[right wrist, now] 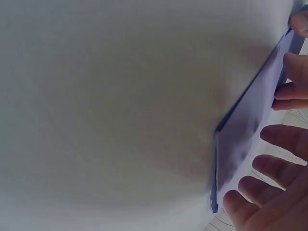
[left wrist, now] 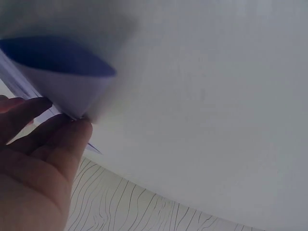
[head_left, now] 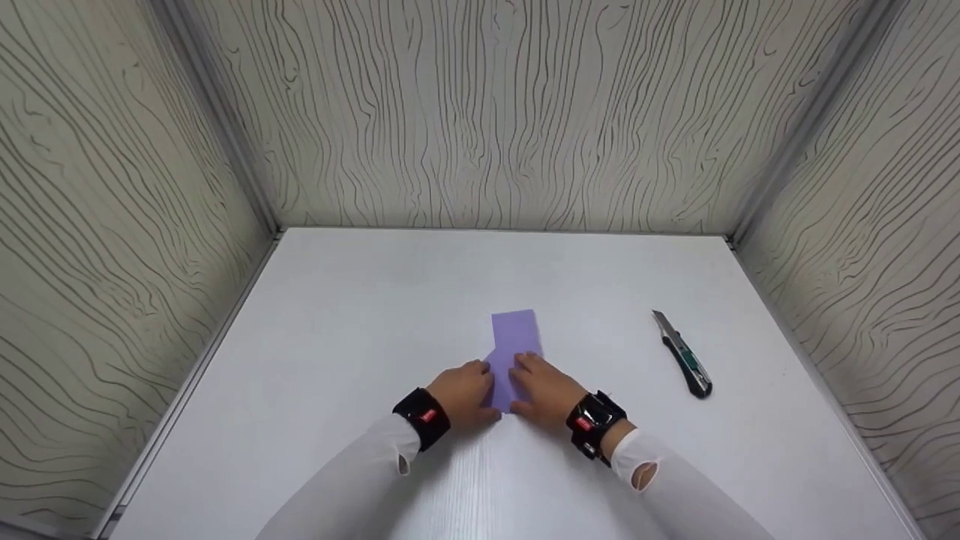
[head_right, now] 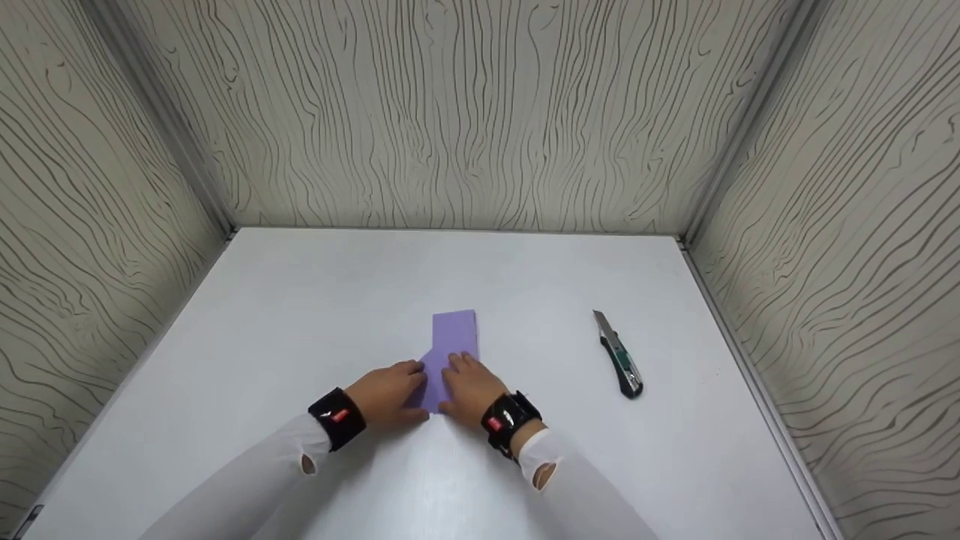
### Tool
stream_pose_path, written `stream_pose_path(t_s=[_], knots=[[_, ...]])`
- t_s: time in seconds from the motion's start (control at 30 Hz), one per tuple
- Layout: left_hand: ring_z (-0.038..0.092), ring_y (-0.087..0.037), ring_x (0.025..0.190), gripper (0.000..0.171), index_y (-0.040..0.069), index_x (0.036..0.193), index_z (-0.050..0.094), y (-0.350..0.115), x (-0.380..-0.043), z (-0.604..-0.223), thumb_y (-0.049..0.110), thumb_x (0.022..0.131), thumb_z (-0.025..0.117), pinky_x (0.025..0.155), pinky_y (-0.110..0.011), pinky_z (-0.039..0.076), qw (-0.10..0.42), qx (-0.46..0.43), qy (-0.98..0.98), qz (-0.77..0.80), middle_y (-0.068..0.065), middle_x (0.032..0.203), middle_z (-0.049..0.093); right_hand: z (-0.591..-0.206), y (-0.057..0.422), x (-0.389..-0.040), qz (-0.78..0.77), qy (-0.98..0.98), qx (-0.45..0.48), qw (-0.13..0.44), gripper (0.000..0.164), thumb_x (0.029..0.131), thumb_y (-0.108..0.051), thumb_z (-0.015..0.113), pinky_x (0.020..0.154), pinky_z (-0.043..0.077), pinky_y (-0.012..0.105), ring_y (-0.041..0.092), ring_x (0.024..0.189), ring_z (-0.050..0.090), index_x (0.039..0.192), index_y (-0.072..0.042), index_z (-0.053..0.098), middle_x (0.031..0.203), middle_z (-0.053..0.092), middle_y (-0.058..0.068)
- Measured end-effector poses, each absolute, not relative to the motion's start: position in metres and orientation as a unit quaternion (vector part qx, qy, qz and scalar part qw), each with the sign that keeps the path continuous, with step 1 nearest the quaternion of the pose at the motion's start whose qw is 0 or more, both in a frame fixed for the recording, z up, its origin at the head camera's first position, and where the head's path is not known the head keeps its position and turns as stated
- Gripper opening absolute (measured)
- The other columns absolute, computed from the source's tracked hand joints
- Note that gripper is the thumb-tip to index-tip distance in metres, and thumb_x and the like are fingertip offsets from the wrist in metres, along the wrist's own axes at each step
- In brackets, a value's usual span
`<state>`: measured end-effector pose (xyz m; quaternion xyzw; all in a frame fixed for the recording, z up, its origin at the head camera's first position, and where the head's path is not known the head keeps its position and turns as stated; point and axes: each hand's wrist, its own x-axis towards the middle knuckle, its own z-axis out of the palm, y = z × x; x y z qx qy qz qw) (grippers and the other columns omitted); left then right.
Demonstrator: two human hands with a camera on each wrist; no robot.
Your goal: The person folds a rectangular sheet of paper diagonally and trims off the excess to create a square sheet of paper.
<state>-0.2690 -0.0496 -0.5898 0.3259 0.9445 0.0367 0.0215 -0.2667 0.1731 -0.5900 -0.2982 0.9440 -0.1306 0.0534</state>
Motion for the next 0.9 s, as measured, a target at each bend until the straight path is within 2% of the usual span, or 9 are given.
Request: stream_pose_path(t_s=[0.27,0.5,0.73,0.9], knots=[[0.071,-0.026,0.114,0.055,0.003,0.123,0.074,-0.046,-0.269,-0.590,0.051,0.097,0.079,0.100,-0.039,0.062,0.028,0.317,0.948,0.031,-0.012,0.126,0.072,-0.591,0.184,-0.266,-0.124,0.947,-0.290,0.055,0.063,0.099,-0.027,0.078,0.125,0.042,0.059,0.052,0.148,0.050,0.146,0.011,0.059,0.156,0.052,0.035],[0.070,-0.023,0.111,0.054,0.004,0.122,0.073,-0.046,-0.270,-0.589,0.050,0.095,0.080,0.100,-0.038,0.061,0.041,0.308,0.949,0.048,-0.010,0.124,0.071,-0.588,0.210,-0.266,-0.143,0.958,-0.238,0.074,0.064,0.102,-0.029,0.075,0.128,0.037,0.059,0.052,0.153,0.045,0.150,0.010,0.056,0.160,0.049,0.034],[0.067,-0.029,0.131,0.065,0.001,0.137,0.067,-0.047,-0.270,-0.584,0.049,0.095,0.081,0.112,-0.041,0.057,0.061,0.292,0.952,0.064,-0.016,0.145,0.067,-0.586,0.234,-0.269,-0.164,0.963,-0.198,0.085,0.066,0.102,-0.028,0.074,0.129,0.034,0.062,0.053,0.154,0.042,0.152,0.010,0.054,0.163,0.045,0.035],[0.070,-0.025,0.121,0.064,0.000,0.134,0.069,-0.046,-0.270,-0.581,0.049,0.095,0.082,0.107,-0.039,0.059,0.062,0.290,0.953,0.066,-0.013,0.136,0.070,-0.591,0.255,-0.272,-0.162,0.966,-0.185,0.079,0.067,0.102,-0.029,0.074,0.128,0.035,0.061,0.052,0.154,0.042,0.152,0.010,0.053,0.163,0.045,0.034]])
